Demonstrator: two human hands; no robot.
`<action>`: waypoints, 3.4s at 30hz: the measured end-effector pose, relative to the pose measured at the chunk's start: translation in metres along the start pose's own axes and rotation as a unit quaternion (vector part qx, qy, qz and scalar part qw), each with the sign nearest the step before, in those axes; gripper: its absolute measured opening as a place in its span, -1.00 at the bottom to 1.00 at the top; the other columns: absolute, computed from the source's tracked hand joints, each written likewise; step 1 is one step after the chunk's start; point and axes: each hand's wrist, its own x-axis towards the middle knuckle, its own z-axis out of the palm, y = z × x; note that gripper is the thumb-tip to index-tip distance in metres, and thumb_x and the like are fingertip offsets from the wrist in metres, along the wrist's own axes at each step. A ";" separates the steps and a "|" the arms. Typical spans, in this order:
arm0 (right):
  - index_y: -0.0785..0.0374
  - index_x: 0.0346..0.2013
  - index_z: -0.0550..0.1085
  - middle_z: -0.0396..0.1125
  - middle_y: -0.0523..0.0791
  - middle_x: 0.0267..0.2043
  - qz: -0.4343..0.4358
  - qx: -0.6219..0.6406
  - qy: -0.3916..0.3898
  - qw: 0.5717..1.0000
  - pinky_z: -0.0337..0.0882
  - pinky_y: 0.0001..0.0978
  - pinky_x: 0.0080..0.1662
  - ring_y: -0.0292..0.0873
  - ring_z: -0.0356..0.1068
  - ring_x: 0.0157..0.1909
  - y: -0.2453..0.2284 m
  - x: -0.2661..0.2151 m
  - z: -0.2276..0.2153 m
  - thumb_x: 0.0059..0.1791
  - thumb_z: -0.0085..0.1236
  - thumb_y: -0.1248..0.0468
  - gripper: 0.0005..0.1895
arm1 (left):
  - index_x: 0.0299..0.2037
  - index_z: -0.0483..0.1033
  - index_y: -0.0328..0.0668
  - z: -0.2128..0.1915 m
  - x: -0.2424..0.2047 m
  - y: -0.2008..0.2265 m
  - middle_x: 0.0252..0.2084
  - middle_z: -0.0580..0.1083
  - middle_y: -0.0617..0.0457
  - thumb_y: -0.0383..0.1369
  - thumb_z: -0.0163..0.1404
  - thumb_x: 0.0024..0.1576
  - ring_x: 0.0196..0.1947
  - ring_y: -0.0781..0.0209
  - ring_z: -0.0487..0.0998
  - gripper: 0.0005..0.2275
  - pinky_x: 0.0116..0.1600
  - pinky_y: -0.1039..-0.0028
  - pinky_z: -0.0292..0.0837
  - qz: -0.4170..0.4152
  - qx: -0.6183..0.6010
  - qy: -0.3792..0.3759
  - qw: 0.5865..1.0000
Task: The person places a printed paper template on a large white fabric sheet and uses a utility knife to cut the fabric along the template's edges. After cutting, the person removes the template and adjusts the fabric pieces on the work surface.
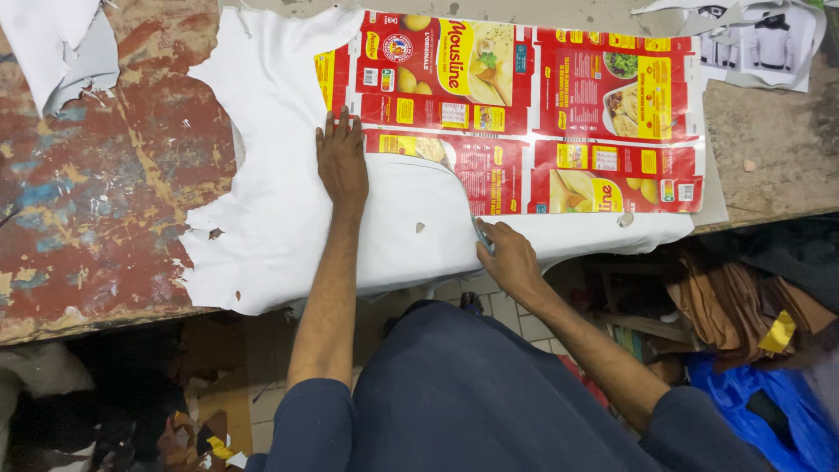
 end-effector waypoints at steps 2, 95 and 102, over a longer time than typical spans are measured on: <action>0.28 0.17 0.48 0.45 -0.01 -0.20 0.074 0.097 -0.003 0.992 0.46 -0.23 -0.33 -0.12 0.49 -0.42 0.028 -0.001 -0.006 -0.01 0.20 0.28 -0.56 | 0.19 0.58 -0.12 -0.003 -0.001 0.002 0.42 0.32 -0.06 -0.47 0.06 0.28 0.45 -0.10 0.24 -0.73 0.49 0.13 0.08 0.003 -0.012 0.021 1.000; 0.25 -0.13 0.60 0.47 -0.09 -0.23 -0.283 -0.026 0.076 0.956 0.46 -0.19 -0.27 -0.05 0.49 -0.26 0.071 0.045 -0.040 -0.05 0.17 0.41 -0.79 | 0.04 0.68 0.06 0.025 -0.071 0.127 0.33 0.41 0.08 -0.09 0.24 0.05 0.32 0.00 0.31 -0.64 0.38 0.15 0.16 0.145 -0.087 -0.109 0.980; 0.24 -0.14 0.54 0.35 -0.10 -0.28 -0.285 -0.112 0.064 0.950 0.40 -0.15 -0.25 -0.07 0.39 -0.26 0.070 0.043 -0.030 -0.13 0.11 0.44 -0.73 | 0.04 0.68 0.06 0.022 -0.070 0.128 0.33 0.42 0.09 -0.10 0.24 0.05 0.33 0.00 0.30 -0.64 0.38 0.16 0.16 0.139 -0.083 -0.113 0.980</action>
